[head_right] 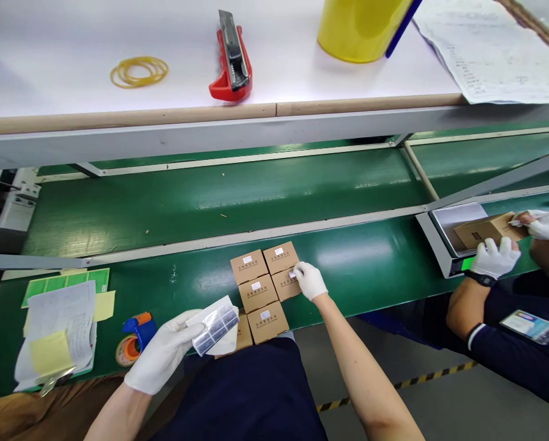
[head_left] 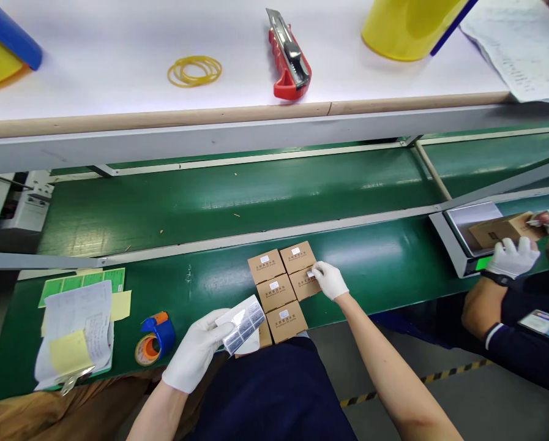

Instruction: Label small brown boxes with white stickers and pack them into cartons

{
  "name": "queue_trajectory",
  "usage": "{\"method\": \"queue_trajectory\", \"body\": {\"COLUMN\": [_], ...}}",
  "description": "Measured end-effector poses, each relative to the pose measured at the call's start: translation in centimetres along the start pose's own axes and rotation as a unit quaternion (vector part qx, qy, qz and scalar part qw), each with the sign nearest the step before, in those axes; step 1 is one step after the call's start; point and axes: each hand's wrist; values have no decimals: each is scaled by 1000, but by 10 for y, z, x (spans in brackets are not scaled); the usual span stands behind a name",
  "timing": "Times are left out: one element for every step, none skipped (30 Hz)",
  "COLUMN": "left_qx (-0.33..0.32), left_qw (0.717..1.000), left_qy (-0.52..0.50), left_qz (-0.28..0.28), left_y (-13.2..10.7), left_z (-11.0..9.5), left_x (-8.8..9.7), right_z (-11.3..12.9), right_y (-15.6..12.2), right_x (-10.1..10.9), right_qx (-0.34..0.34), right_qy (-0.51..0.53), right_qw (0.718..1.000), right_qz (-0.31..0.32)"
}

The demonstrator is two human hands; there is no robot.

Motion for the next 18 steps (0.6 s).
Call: {"method": "queue_trajectory", "body": {"left_qx": [1, 3, 3, 3, 4, 5, 6, 7, 8, 8, 7, 7, 6, 6, 6, 7, 7, 7], "left_qw": [1000, 1000, 1000, 1000, 1000, 1000, 1000, 1000, 1000, 1000, 1000, 1000, 1000, 1000, 1000, 1000, 1000, 1000], "left_qy": [-4, -8, -11, -12, -12, -12, -10, -9, -10, -10, -10, -12, -13, -15, -16, -15, -14, -12], "left_qz": [2, 3, 4, 3, 2, 1, 0, -1, -3, -4, -3, -2, 0, 1, 2, 1, 0, 0], "left_y": [0, 0, -1, -1, -1, -1, -1, 0, 0, 1, 1, 1, 1, 1, 1, 1, 2, 2], "left_z": [1, 1, 1, 1, 1, 1, 1, 2, 2, 3, 3, 3, 2, 2, 1, 1, 0, 0], "left_x": [1, 1, 2, 3, 3, 4, 5, 6, 7, 7, 8, 7, 7, 7, 6, 6, 5, 5], "right_z": [1, 2, 2, 2, 2, 2, 2, 1, 1, 1, 1, 2, 2, 4, 5, 8, 10, 13], "right_y": [2, 4, 5, 5, 5, 5, 4, 3, 3, 2, 2, 1, 1, 1, 0, -1, -1, -2], "right_x": [-4, -7, -11, -14, -16, -18, -20, -21, -21, -21, -21, -21, -21, -21, -22, -23, -25, -27], "right_qx": [0, -1, -2, -3, -4, -4, -4, -4, -3, -3, -3, -3, -3, -4, -4, -5, -6, -9], "right_qy": [-4, -8, -12, -17, -23, -28, -34, -41, -48, -55, -62, -70, -78, -87, -97, -107, -118, -130], "right_qw": [1000, 1000, 999, 999, 999, 999, 998, 998, 998, 998, 997, 997, 996, 995, 995, 993, 992, 991], "right_qz": [12, 23, 32, 38, 43, 44, 44, 43, 41, 39, 38, 38, 38, 38, 39, 39, 39, 39]}}
Point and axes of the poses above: each hand's wrist, its own y-axis towards the middle knuckle, its own x-axis out of the back of the hand, z = x × y, and after that the axes turned 12 degrees about -z, right-handed
